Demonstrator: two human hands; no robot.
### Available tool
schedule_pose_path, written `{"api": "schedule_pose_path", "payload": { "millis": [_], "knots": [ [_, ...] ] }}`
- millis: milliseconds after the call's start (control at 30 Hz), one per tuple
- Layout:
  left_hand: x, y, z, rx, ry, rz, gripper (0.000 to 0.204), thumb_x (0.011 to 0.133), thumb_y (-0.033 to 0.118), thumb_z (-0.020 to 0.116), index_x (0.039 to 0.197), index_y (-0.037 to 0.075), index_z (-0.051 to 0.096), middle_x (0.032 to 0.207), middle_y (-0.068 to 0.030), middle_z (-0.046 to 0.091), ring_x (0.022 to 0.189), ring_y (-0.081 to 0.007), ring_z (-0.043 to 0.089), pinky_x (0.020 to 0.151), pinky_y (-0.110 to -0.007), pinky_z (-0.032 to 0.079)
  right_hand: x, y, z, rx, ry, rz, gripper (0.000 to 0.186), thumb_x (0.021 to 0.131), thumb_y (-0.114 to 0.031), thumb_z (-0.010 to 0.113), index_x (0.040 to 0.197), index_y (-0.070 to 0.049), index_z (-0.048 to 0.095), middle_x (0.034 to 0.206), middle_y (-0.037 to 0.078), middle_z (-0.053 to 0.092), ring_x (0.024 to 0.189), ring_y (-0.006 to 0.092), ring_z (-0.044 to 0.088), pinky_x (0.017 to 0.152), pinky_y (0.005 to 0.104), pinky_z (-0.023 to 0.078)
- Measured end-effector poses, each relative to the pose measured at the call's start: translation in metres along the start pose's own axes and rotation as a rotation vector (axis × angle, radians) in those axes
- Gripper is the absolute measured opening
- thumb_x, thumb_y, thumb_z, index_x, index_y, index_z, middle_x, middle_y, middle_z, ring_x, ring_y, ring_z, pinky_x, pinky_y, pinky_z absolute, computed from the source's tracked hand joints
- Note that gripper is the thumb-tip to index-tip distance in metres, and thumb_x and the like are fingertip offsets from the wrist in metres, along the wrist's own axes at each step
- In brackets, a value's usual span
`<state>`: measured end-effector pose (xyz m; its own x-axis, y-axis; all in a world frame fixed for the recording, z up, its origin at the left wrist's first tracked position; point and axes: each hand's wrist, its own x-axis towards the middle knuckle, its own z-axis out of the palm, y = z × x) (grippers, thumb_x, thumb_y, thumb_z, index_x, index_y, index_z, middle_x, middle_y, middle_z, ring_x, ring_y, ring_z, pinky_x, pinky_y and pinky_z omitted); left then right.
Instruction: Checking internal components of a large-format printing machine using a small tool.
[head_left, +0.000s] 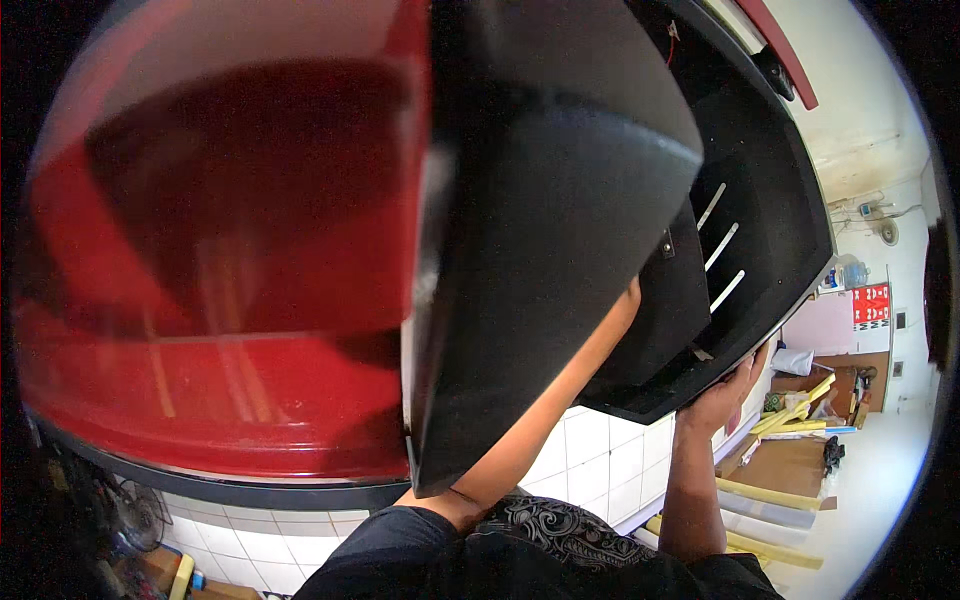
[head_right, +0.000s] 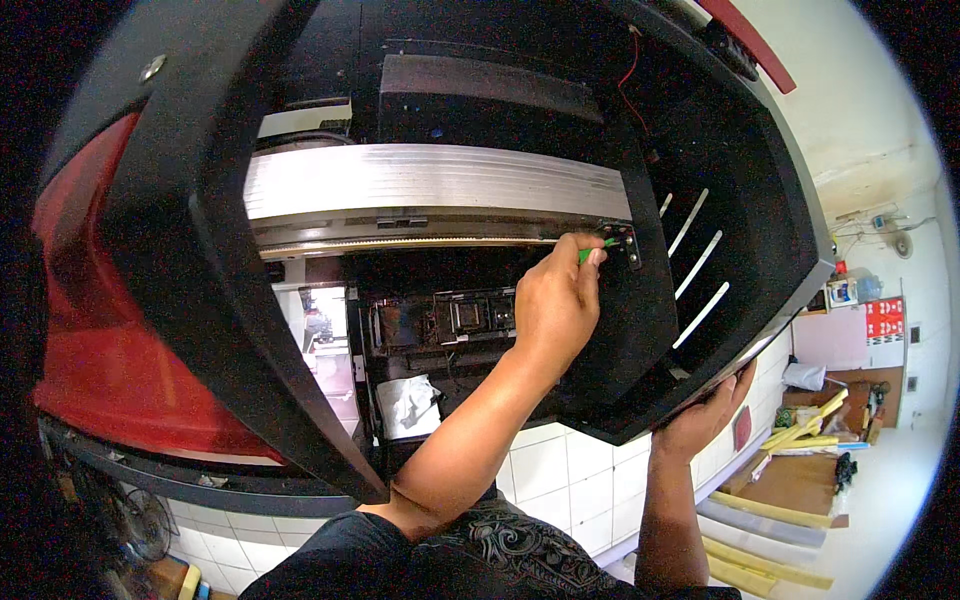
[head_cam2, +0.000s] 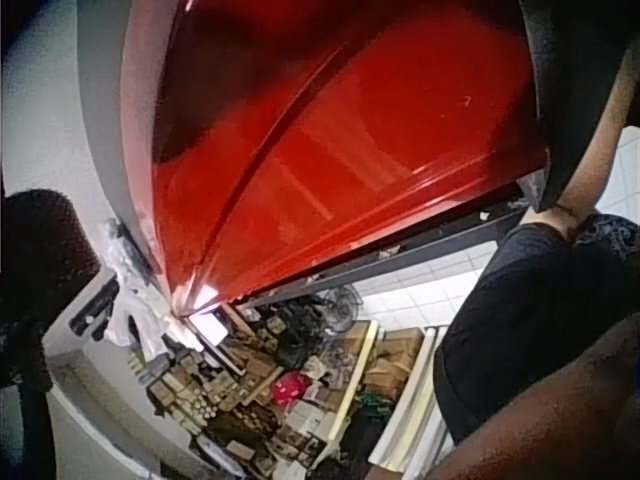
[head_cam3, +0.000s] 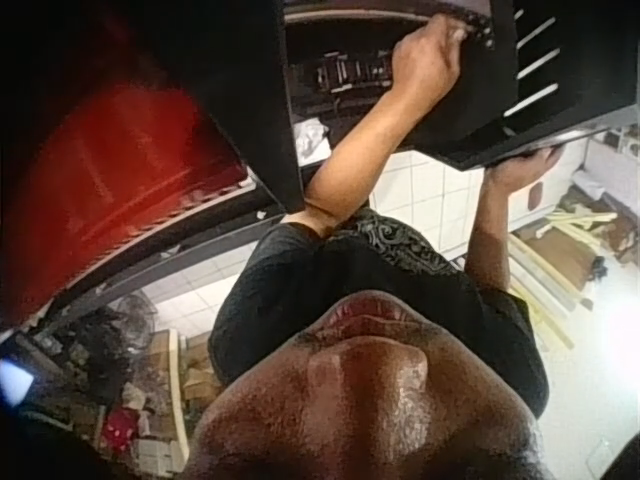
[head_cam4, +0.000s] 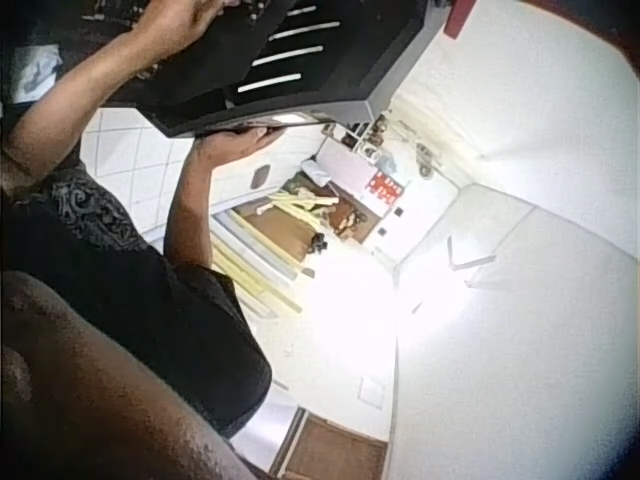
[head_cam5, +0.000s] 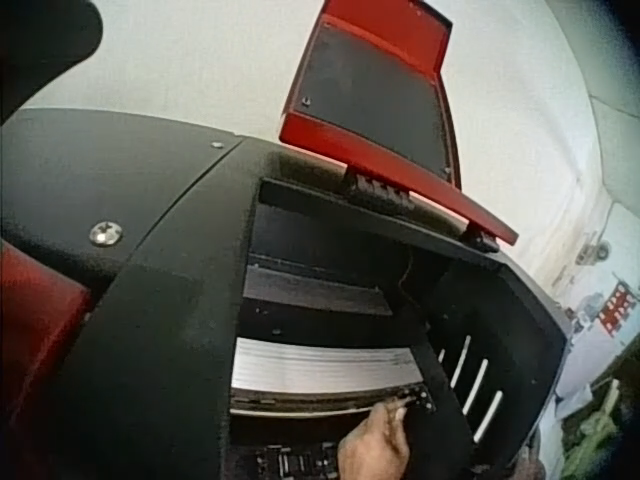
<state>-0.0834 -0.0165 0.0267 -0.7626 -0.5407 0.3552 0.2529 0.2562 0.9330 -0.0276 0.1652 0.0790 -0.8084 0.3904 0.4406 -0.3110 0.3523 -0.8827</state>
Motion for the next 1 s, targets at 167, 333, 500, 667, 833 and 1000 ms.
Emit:
{"api": "schedule_pose_path", "payload": {
  "millis": [167, 333, 500, 667, 833, 1000],
  "knots": [
    [0.004, 0.001, -0.001, 0.135, 0.038, 0.068, 0.010, 0.097, 0.013, 0.060, 0.101, 0.004, 0.061, 0.076, -0.0166, 0.068, 0.070, -0.0375, 0.068, 0.063, -0.046, 0.052, -0.003, -0.008, 0.006, 0.080, 0.024, 0.057, 0.053, 0.107, -0.024, 0.031, 0.153, 0.003, 0.029, 0.149, 0.016, 0.039, 0.129, 0.0250, 0.048, 0.108, 0.0351, 0.041],
    [0.011, 0.014, -0.008, 0.084, 0.052, 0.063, 0.010, 0.095, 0.012, 0.061, 0.101, 0.004, 0.061, 0.074, -0.0162, 0.068, 0.069, -0.0377, 0.068, 0.062, -0.047, 0.053, -0.004, -0.007, 0.008, 0.181, 0.058, 0.132, 0.052, 0.107, -0.023, 0.031, 0.154, -0.001, 0.029, 0.149, 0.017, 0.040, 0.130, 0.0265, 0.048, 0.109, 0.0367, 0.041],
    [0.014, 0.025, -0.003, 0.113, -0.032, 0.015, 0.010, 0.094, 0.011, 0.061, 0.101, 0.004, 0.061, 0.075, -0.0162, 0.068, 0.070, -0.0376, 0.068, 0.062, -0.047, 0.053, 0.000, -0.003, 0.001, 0.211, 0.044, 0.112, 0.052, 0.107, -0.024, 0.035, 0.154, -0.003, 0.029, 0.149, 0.017, 0.044, 0.133, 0.0279, 0.049, 0.113, 0.0379, 0.038],
    [0.019, 0.018, -0.009, 0.056, -0.056, -0.021, 0.010, 0.095, 0.010, 0.061, 0.102, 0.004, 0.061, 0.078, -0.0158, 0.070, 0.073, -0.0373, 0.069, 0.064, -0.047, 0.053, -0.002, -0.004, 0.006, 0.198, 0.027, 0.115, 0.052, 0.108, -0.024, 0.033, 0.154, -0.001, 0.028, 0.150, 0.016, 0.041, 0.131, 0.0262, 0.049, 0.111, 0.0367, 0.039],
    [0.001, 0.010, -0.004, -0.048, -0.001, -0.031, 0.011, 0.096, 0.009, 0.060, 0.106, 0.004, 0.062, 0.085, -0.0148, 0.073, 0.076, -0.0366, 0.070, 0.067, -0.045, 0.054, -0.002, 0.003, -0.003, 0.065, 0.009, 0.050, 0.053, 0.107, -0.023, 0.031, 0.154, 0.001, 0.027, 0.151, 0.016, 0.038, 0.130, 0.0239, 0.047, 0.109, 0.0354, 0.040],
    [-0.004, 0.016, -0.014, -0.115, -0.008, -0.072, 0.012, 0.097, 0.009, 0.061, 0.108, 0.005, 0.063, 0.087, -0.0137, 0.074, 0.077, -0.0336, 0.072, 0.064, -0.040, 0.055, -0.003, 0.006, -0.007, -0.153, -0.037, -0.062, 0.054, 0.107, -0.023, 0.031, 0.153, 0.004, 0.028, 0.151, 0.016, 0.038, 0.132, 0.0252, 0.045, 0.111, 0.0358, 0.037]
  ]
}}
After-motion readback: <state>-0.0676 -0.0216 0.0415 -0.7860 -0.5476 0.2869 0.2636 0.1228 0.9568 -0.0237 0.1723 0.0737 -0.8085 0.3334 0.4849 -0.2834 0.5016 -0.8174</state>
